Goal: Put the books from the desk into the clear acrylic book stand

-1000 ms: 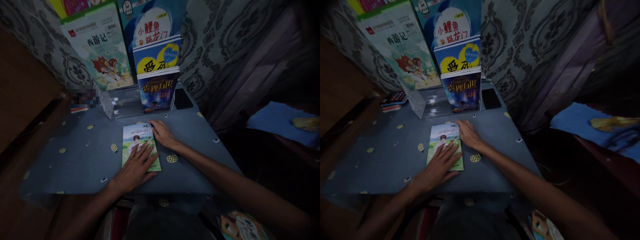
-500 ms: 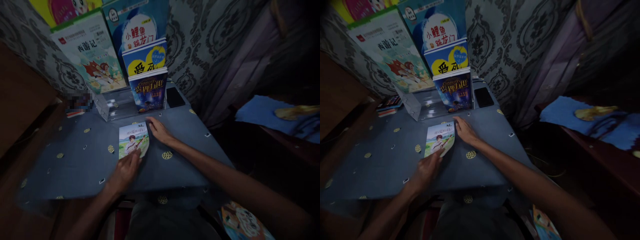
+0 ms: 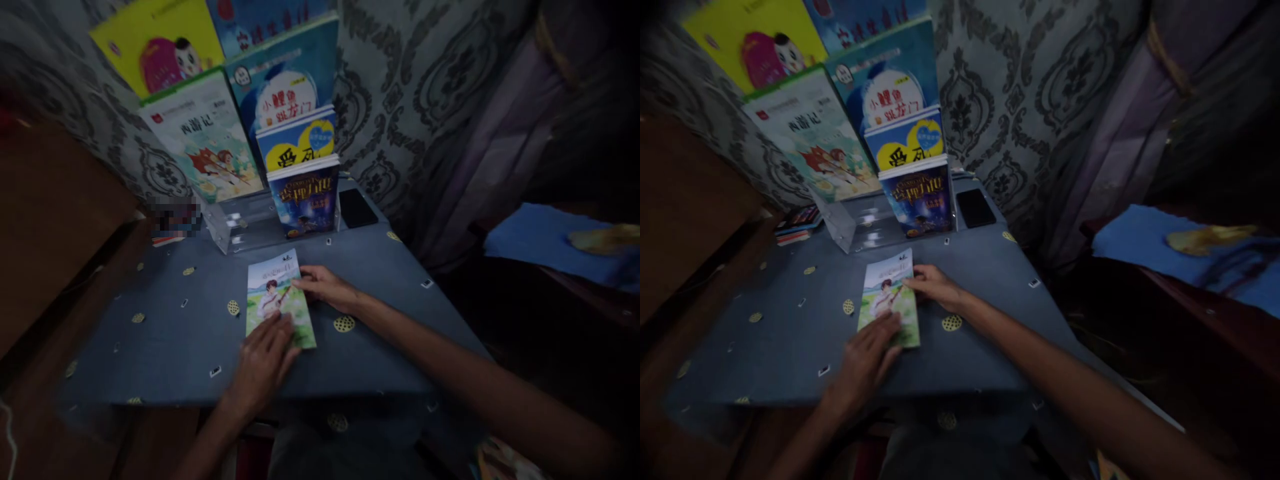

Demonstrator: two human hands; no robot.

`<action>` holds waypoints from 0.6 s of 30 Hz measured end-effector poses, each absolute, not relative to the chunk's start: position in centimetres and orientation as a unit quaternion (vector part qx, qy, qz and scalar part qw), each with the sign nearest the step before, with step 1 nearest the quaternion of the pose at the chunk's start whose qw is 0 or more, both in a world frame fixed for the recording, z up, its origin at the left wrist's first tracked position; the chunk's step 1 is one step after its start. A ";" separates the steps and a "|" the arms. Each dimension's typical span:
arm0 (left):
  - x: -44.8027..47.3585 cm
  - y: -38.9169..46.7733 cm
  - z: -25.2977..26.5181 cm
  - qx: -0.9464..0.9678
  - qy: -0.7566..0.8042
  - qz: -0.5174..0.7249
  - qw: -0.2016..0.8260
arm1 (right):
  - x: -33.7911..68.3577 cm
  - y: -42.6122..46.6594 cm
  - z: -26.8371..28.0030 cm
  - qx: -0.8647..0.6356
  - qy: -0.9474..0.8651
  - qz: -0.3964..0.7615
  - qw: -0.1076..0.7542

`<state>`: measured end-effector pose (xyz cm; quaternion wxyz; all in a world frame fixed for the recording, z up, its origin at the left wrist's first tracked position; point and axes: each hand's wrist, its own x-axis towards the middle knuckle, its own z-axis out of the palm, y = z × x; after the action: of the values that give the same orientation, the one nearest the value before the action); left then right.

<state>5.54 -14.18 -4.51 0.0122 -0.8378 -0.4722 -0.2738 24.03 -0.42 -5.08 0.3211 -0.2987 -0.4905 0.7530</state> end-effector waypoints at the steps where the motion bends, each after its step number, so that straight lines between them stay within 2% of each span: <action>1: 5.4 -14.0 -4.9 -0.840 -0.473 -0.264 -0.012 | 24.0 -0.5 -5.2 -0.302 -0.509 0.739 0.323; 3: 4.9 -13.3 -5.4 -0.792 -0.530 -0.298 -0.061 | 23.9 -0.6 -5.3 -0.299 -0.529 0.721 0.332; 7: 3.2 -10.7 -4.7 -0.538 -0.656 -0.481 -0.224 | 23.8 -0.9 -3.8 -0.253 -0.558 0.711 0.346; 9: 2.8 -9.5 -3.4 -0.410 -0.643 -0.554 -0.333 | 23.7 -1.3 -2.2 -0.221 -0.576 0.703 0.353; 11: 2.9 -8.6 -1.7 -0.325 -0.606 -0.608 -0.396 | 23.7 -1.6 -0.4 -0.194 -0.597 0.691 0.359; 15: 3.7 -7.6 1.0 -0.281 -0.557 -0.700 -0.347 | 23.6 -1.9 2.4 -0.154 -0.642 0.660 0.358; 18: 3.9 -7.4 0.6 -0.290 -0.507 -0.734 -0.347 | 23.7 -2.2 2.7 -0.142 -0.668 0.641 0.351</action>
<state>3.88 -7.37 0.58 -0.3467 -0.2900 -0.5070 -0.7340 23.66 -2.22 2.70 0.3512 -0.1418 -0.6677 0.6408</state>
